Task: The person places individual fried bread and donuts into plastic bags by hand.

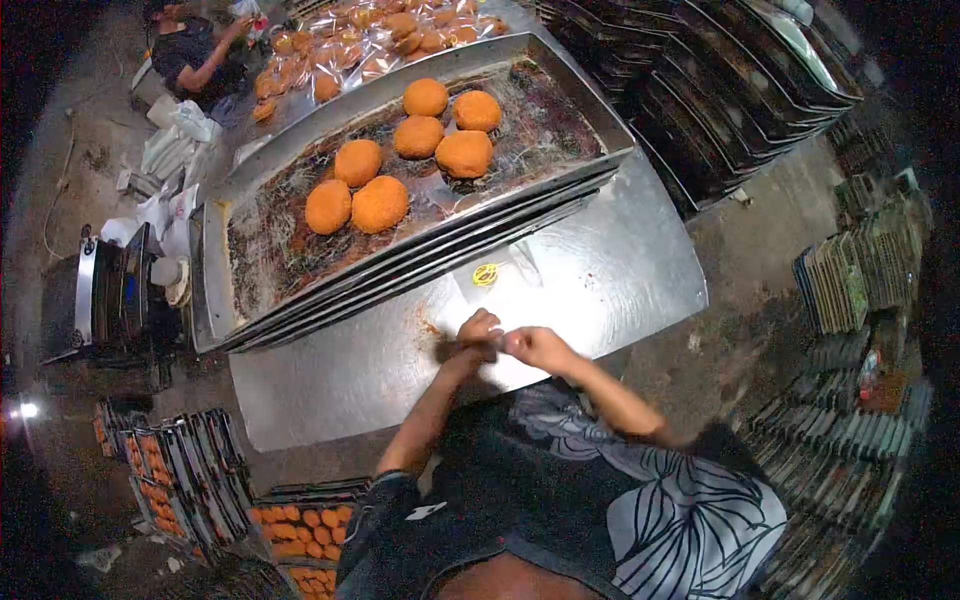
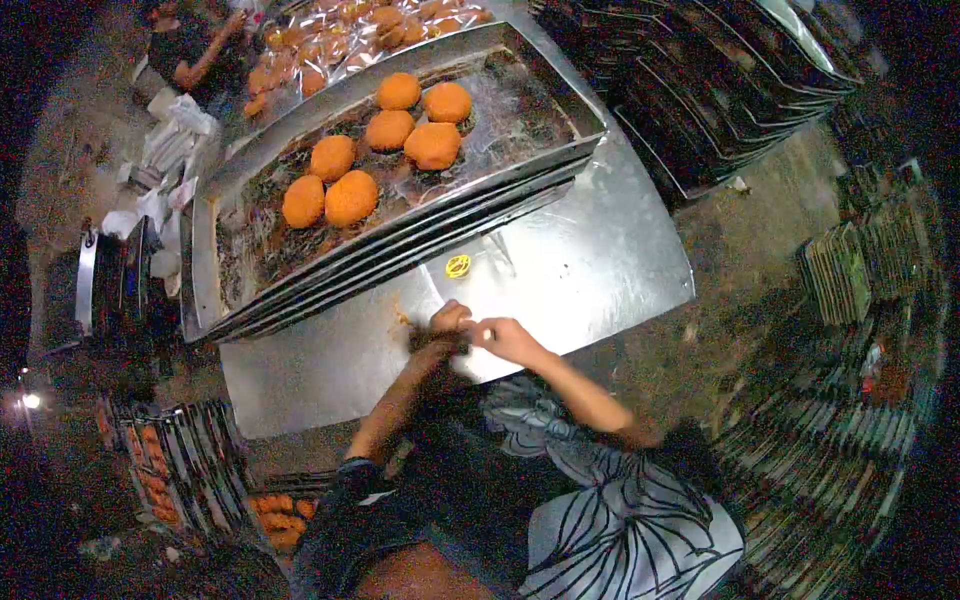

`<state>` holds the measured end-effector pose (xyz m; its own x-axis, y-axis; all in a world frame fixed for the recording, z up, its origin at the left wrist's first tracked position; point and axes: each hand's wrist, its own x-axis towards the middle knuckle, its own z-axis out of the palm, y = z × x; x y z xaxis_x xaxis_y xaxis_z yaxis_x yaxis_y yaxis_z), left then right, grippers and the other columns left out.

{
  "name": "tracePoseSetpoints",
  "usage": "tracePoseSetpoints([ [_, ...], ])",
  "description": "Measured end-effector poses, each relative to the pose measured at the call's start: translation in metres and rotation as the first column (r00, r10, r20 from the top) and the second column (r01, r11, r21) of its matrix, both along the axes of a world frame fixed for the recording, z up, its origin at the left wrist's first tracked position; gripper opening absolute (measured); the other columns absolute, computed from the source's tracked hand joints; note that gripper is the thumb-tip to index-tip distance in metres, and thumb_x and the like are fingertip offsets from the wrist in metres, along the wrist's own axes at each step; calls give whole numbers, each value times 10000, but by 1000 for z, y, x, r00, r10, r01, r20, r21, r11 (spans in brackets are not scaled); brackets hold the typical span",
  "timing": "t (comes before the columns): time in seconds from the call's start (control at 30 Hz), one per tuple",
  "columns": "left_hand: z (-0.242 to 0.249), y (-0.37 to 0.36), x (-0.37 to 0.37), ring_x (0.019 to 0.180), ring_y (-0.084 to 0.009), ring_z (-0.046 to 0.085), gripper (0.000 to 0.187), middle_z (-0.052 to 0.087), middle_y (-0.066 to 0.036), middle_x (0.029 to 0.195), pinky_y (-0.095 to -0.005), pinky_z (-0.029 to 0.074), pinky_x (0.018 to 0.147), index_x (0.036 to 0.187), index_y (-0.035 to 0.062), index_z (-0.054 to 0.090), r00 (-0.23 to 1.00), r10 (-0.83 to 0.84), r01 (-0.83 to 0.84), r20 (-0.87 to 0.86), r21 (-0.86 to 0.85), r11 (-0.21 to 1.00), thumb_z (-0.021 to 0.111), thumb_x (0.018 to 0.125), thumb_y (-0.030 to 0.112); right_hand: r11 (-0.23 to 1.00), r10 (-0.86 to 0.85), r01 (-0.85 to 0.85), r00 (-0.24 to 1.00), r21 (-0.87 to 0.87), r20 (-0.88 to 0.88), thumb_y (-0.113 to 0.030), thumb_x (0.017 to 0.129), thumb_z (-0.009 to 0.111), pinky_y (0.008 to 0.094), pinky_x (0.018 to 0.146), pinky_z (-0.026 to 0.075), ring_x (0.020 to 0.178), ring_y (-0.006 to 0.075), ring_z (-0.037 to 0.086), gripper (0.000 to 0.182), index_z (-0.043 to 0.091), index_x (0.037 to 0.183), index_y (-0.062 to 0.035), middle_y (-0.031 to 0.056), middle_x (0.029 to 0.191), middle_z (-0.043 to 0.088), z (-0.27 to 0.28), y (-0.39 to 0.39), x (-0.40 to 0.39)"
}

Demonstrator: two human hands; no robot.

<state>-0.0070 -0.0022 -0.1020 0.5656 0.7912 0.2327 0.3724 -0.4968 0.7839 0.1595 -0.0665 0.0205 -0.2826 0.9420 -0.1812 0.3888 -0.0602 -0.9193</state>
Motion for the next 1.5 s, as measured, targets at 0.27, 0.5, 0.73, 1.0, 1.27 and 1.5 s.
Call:
tracePoseSetpoints([
  [0.27, 48, 24, 16, 707, -320, 546, 170, 485, -127, 829, -378, 456, 590, 803, 33, 520, 945, -122, 110, -303, -56, 992, 575, 708, 163, 975, -172, 166, 985, -146, -31, -183, 788, 569, 230, 539, 403, 585, 77, 485, 224, 570, 915, 1, 20, 652, 540, -33, -27, 9],
  [0.5, 70, 39, 7, 669, -218, 540, 250, 564, -85, 730, -302, 443, 618, 938, -25, 528, 995, -104, 100, 4, -289, 952, 498, 807, 186, 948, -315, 318, 936, -2, -156, -105, 803, 520, 238, 536, 412, 575, 89, 482, 136, 567, 865, 7, 16, 659, 545, -18, -7, -18],
  [0.73, 106, 6, 0, 694, -144, 568, 261, 609, -107, 778, -267, 451, 603, 815, 7, 615, 998, -70, 60, -6, -457, 887, 580, 742, 255, 923, -378, 361, 916, 131, 135, -180, 835, 494, 314, 465, 395, 498, 201, 510, 199, 515, 805, 15, 101, 567, 539, -7, -13, -26],
  [1.0, 156, -17, -2, 613, -219, 510, 85, 504, -92, 630, -308, 399, 556, 726, 50, 632, 912, 362, -361, 192, -42, 931, 586, 690, 113, 770, -473, 217, 825, -600, -308, -151, 844, 446, 318, 353, 403, 323, 152, 451, 219, 505, 1028, -48, 64, 532, 548, 64, 26, -42],
  [1.27, 135, 41, -75, 758, -193, 530, 203, 543, -64, 800, -310, 449, 696, 974, 26, 497, -56, 655, 599, 754, -500, 626, 517, 821, 159, 888, -355, -324, -30, -327, -934, -423, 836, 435, 359, 785, 451, 1001, 267, 509, 463, 370, 1205, -151, 135, 1152, 485, 108, 83, -137],
  [1.5, 218, 57, -184, 888, -211, 527, 198, 551, -63, 901, -452, 397, 871, 1014, 56, 470, -192, 695, -58, 693, -715, 697, 488, 819, 88, 595, -731, 80, 466, 799, 498, -215, 757, 506, 475, 750, 439, 885, 430, 518, 397, 495, 1050, 52, 264, 1045, 510, 70, 220, -214],
])
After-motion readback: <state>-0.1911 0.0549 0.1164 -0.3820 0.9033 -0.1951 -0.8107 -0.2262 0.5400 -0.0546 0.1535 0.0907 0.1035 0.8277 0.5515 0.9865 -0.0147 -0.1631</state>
